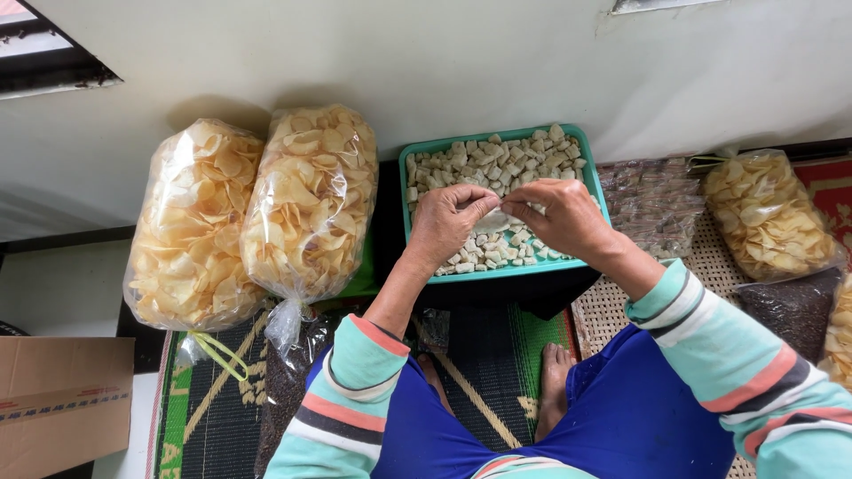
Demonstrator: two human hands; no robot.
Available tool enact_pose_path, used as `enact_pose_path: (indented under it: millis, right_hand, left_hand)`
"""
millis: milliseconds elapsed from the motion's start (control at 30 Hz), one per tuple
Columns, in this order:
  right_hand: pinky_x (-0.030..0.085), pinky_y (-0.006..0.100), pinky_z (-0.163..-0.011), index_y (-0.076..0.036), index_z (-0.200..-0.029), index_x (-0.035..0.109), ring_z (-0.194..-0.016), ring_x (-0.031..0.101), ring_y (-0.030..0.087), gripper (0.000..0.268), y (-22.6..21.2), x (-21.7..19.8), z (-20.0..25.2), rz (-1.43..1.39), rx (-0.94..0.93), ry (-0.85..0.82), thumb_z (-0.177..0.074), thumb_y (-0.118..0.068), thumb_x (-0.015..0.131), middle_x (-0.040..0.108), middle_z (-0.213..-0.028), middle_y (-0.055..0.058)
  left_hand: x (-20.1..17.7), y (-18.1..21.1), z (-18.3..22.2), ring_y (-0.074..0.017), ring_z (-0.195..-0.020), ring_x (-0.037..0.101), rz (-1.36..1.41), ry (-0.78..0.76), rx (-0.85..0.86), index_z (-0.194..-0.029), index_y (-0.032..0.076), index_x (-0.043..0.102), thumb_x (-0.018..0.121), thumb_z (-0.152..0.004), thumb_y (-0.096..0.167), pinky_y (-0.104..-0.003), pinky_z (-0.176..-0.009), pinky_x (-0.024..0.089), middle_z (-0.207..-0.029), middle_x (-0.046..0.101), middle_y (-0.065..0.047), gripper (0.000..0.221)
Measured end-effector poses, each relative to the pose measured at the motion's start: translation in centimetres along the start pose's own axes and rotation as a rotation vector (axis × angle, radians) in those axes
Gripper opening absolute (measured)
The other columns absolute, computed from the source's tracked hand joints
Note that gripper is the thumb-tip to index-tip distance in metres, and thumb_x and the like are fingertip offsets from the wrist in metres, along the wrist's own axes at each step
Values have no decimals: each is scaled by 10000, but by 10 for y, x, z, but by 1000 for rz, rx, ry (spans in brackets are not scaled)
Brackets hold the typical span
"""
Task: The person sits on a mat and packs small white food pieces from a green tray into small clear plastic bags. They open each bag, fill it with the food pieces, and place the filled bags on the floor to the right.
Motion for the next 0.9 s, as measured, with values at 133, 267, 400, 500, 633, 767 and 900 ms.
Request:
enact_pose_path:
  millis: [133, 267, 400, 500, 633, 767, 900]
  right_hand:
    - [596, 427, -723, -77, -941, 771, -799, 750, 326, 88, -18, -1, 0, 106, -52, -27, -959, -162, 776, 768, -833, 109]
    - [592, 458, -706, -56, -970, 758, -803, 737, 356, 93, -19, -5, -2, 49, -36, -19, -990, -146, 751, 755, -815, 129]
    - [588, 487, -685, -41, -964, 742, -805, 728, 390, 125, -18, -9, 2, 27, -21, -17, -1025, -148, 720, 741, -798, 145]
    - [582, 470, -694, -66, -928, 737, -821, 729, 384, 120, -12, -17, 6, 62, -1, -24, -995, -164, 749, 744, -802, 135]
    - [576, 469, -711, -69, -898, 738, -803, 732, 363, 120, 5, -33, 15, 194, 23, -39, -966, -163, 770, 747, -791, 132]
    - [570, 468, -737, -70, -966, 732, -844, 740, 345, 108, 9, -45, 25, 208, 81, -9, -995, -173, 742, 750, -826, 136]
    - [591, 413, -774, -86, -1016, 777, -854, 759, 287, 154, -29, -41, 24, 19, 117, -60, -961, -230, 775, 780, -864, 117]
  left_hand:
    - [-2, 8, 4, -262, -918, 778, -22, -8, 80, -987, 195, 821, 764, -933, 295, -402, -821, 615, -806, 794, -72, 128]
    - [0, 9, 10, -291, -969, 766, -41, -16, 105, -986, 192, 824, 772, -919, 302, -401, -837, 622, -842, 796, -94, 139]
    - [0, 8, 11, -243, -946, 769, -31, 27, 186, -974, 203, 829, 757, -965, 301, -405, -843, 608, -825, 795, -58, 122]
    - [-4, 8, 11, -192, -965, 757, -15, 89, 196, -945, 217, 831, 773, -952, 297, -369, -859, 593, -831, 793, -37, 99]
    - [-12, 7, 12, -118, -942, 739, 6, 190, 191, -942, 242, 836, 757, -971, 301, -317, -894, 568, -828, 792, 5, 103]
    - [-9, 18, 24, -175, -958, 759, -52, 171, 197, -926, 254, 837, 772, -956, 339, -343, -906, 564, -847, 799, 14, 111]
    - [13, 29, 31, -273, -972, 757, -76, 49, 224, -915, 239, 825, 763, -938, 309, -407, -868, 575, -829, 794, -14, 96]
Point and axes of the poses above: each hand's wrist, its own z-axis away from the middle knuckle, its own x-axis out of the palm, y = z × x, the point moved 4 cm from there along -z, towards the middle knuckle
